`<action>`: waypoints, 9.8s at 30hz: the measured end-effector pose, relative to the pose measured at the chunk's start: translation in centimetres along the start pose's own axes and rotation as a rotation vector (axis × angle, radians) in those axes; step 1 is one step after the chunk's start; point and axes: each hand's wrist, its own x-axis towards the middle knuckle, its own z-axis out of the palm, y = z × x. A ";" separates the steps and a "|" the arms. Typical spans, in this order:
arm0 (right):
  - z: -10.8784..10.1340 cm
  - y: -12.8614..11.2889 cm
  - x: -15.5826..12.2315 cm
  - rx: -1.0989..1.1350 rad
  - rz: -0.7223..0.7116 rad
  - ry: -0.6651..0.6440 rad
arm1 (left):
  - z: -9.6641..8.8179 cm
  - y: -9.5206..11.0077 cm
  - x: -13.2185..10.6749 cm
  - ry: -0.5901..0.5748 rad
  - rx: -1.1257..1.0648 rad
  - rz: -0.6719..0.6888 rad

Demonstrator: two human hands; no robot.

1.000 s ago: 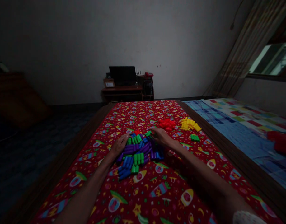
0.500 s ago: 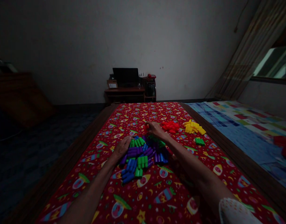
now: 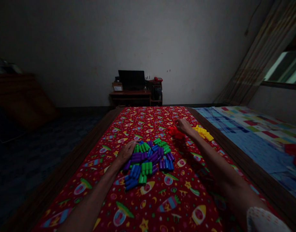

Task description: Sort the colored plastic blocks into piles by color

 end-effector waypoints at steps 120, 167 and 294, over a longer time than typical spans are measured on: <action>0.0 11.6 -17.9 0.488 0.221 0.361 | -0.1 -0.5 0.5 -0.025 0.028 -0.016; -3.0 6.9 -11.1 0.409 0.130 0.262 | -0.1 0.2 0.2 -0.070 0.024 0.047; -5.0 17.1 -14.6 0.370 0.440 -0.350 | 1.1 13.4 -7.4 -0.631 0.916 0.125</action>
